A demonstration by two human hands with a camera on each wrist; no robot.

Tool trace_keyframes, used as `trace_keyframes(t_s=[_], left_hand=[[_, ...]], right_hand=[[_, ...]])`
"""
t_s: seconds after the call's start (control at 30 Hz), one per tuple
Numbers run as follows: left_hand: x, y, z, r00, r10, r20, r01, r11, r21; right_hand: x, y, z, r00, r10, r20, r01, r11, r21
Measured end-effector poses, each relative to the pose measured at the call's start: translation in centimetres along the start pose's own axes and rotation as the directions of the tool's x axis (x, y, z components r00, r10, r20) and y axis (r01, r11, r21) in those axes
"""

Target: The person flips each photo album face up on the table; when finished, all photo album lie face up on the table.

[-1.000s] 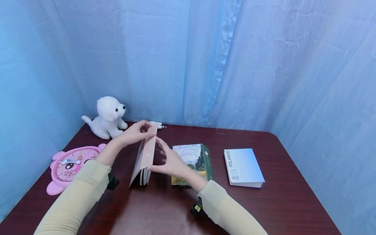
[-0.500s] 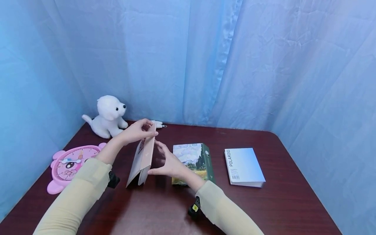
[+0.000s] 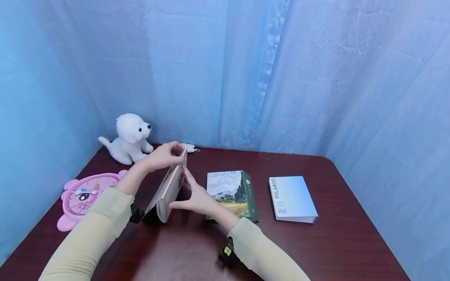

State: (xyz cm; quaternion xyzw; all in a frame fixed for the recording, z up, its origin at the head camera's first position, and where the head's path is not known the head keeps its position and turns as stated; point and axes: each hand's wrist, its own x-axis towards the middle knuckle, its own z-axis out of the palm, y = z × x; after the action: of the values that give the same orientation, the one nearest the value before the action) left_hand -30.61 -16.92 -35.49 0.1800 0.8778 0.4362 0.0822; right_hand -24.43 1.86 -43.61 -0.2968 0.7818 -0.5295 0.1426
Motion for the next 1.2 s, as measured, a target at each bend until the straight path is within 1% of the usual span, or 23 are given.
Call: trace_keyframes(t_s=[0.07,0.2,0.33,0.43,0.53,0.67,0.77,0.83,0.9,1.0,1.03,1.2], left_hand=[[0.0,0.0,0.0,1.000,0.000,-0.010,0.000,1.000,0.022],[-0.1,0.0,-0.2,1.000,0.005,-0.029,-0.004,1.000,0.024],[-0.2,0.0,-0.2,0.999,0.008,-0.052,-0.006,0.999,0.032],[-0.2,0.1,-0.3,0.998,0.000,-0.065,0.003,0.999,0.043],[-0.2,0.2,-0.4,0.997,0.000,-0.072,0.004,0.998,0.056],[-0.3,0.6,-0.7,0.995,0.015,-0.094,-0.010,0.998,0.058],[-0.5,1.0,-0.9,0.993,0.042,-0.113,-0.037,0.998,0.040],[-0.7,1.3,-1.1,0.990,0.069,-0.126,-0.067,0.998,0.023],[-0.9,1.6,-1.2,0.985,0.100,-0.138,-0.100,0.995,0.005],[-1.1,1.8,-1.4,0.979,0.139,-0.148,-0.144,0.989,-0.022],[-1.1,1.8,-1.5,0.977,0.151,-0.151,-0.156,0.987,-0.021],[-1.3,1.7,-2.0,0.963,0.211,-0.171,-0.215,0.977,-0.004]], right_hand=[[0.0,0.2,0.1,1.000,0.012,-0.009,-0.012,1.000,0.004],[0.1,0.7,0.1,0.999,0.026,-0.031,-0.026,1.000,-0.012],[0.3,1.1,0.2,0.999,0.015,-0.044,-0.014,0.999,0.031],[0.5,1.3,0.3,0.998,0.012,-0.066,-0.009,0.999,0.039],[0.6,1.3,0.4,0.993,0.000,-0.120,-0.002,1.000,-0.014],[0.7,1.1,0.5,0.978,-0.022,-0.208,0.006,0.997,-0.079],[0.7,0.7,0.3,0.968,-0.015,-0.252,-0.008,0.996,-0.089],[0.7,0.6,0.3,0.962,0.003,-0.273,-0.029,0.995,-0.093],[0.7,0.7,0.2,0.958,0.003,-0.287,-0.028,0.996,-0.083],[0.8,1.1,0.1,0.957,-0.004,-0.291,-0.012,0.999,-0.052],[0.8,1.2,0.0,0.958,-0.014,-0.288,0.004,0.999,-0.033],[0.9,1.5,-0.1,0.959,-0.021,-0.282,0.023,1.000,0.003]])
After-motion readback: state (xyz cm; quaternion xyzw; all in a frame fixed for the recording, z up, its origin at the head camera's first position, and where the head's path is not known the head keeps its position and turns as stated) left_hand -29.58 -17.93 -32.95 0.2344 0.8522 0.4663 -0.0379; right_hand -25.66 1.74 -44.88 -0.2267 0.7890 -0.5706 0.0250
